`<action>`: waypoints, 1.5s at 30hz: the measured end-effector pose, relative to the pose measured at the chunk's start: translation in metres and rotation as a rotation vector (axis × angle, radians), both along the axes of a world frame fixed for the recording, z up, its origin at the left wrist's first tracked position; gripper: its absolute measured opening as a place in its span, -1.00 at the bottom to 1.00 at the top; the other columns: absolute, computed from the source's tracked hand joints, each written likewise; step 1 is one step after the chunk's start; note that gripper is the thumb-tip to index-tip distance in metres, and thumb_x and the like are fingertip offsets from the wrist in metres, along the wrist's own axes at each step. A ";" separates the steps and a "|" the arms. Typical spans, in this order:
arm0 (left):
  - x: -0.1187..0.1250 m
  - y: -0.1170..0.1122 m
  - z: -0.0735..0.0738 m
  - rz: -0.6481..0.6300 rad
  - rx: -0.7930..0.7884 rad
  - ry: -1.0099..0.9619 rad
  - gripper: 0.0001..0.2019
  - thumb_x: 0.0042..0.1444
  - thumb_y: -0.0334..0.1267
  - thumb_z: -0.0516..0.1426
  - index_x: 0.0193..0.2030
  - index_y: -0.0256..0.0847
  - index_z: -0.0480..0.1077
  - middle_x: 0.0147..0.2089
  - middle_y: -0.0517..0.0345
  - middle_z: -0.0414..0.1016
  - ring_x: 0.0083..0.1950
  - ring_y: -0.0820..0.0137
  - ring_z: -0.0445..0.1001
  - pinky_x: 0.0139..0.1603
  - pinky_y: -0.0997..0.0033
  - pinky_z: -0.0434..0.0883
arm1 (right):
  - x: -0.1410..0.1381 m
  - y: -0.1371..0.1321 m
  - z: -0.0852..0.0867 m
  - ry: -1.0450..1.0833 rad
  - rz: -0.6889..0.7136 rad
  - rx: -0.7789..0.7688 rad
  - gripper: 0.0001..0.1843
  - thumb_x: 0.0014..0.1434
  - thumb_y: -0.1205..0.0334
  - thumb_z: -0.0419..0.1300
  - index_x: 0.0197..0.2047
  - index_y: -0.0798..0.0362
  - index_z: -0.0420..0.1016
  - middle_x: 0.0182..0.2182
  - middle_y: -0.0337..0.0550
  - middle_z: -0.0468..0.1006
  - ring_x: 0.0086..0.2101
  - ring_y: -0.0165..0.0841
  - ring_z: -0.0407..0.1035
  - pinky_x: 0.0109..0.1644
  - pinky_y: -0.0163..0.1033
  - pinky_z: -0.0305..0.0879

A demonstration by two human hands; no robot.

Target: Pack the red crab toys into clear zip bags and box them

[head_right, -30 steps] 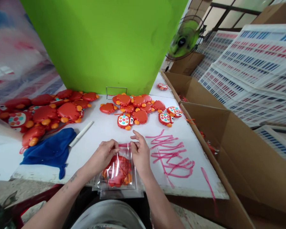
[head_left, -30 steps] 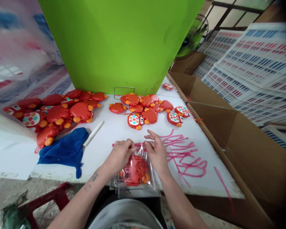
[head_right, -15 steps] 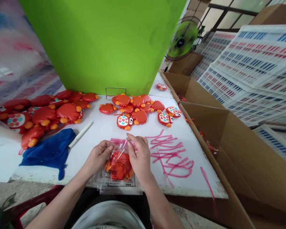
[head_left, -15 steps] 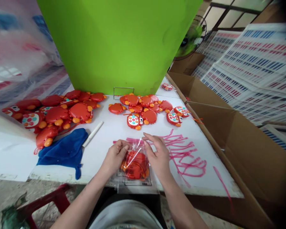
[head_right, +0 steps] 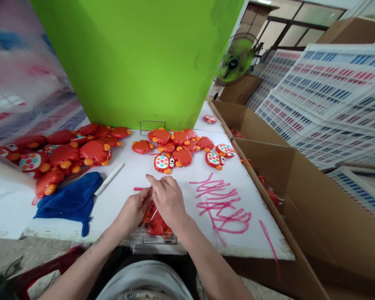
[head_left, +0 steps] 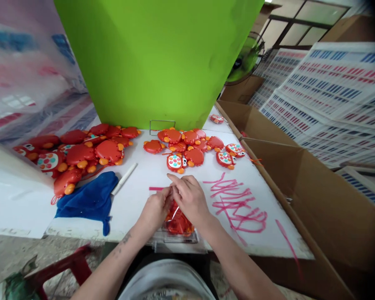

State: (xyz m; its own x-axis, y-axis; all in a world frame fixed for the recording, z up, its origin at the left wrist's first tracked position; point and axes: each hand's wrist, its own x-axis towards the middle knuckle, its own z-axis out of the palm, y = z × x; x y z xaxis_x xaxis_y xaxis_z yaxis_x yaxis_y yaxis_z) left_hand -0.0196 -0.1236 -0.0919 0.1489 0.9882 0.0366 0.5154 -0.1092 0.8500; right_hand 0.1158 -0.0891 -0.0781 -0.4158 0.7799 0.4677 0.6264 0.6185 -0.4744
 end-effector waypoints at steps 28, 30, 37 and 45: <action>-0.025 0.034 -0.034 0.130 -0.383 -0.580 -0.54 -0.03 0.07 0.17 -0.11 -0.25 0.34 -0.23 0.04 0.56 -0.22 0.30 0.52 -0.23 0.36 0.42 | 0.222 0.109 -0.059 -0.128 -0.651 -0.123 -0.67 -0.02 0.21 0.16 -0.16 0.11 0.54 -0.16 0.08 0.48 -0.10 -0.09 0.28 0.06 0.00 0.13; -0.024 0.034 -0.032 0.139 -0.390 -0.614 -0.51 -0.05 0.07 0.19 -0.10 -0.27 0.32 -0.25 0.04 0.56 -0.22 0.30 0.52 -0.19 0.34 0.42 | 0.229 0.102 -0.050 -0.114 -0.709 -0.065 -0.59 0.02 0.29 0.09 -0.03 0.17 0.46 -0.11 0.13 0.43 -0.04 -0.07 0.24 0.10 0.04 0.08; -0.019 0.032 -0.021 0.216 -0.307 -0.428 -0.41 0.00 0.07 0.13 0.07 -0.31 0.22 -0.17 -0.06 0.53 -0.17 0.25 0.51 -0.14 0.24 0.43 | 0.174 0.052 -0.027 -0.032 -0.499 0.000 -0.72 0.13 0.31 0.04 -0.11 0.09 0.46 -0.23 0.01 0.45 -0.16 -0.16 0.29 -0.01 -0.06 0.21; -0.025 0.027 0.001 0.436 -0.130 0.101 -0.62 -0.01 -0.02 0.11 -0.12 -0.23 0.33 -0.30 0.11 0.43 -0.45 0.40 0.40 -0.41 0.38 0.36 | 0.083 0.021 -0.037 0.065 -0.161 -0.324 -0.82 0.22 0.19 0.07 -0.27 0.00 0.48 -0.33 -0.04 0.54 -0.28 -0.22 0.41 -0.22 -0.19 0.27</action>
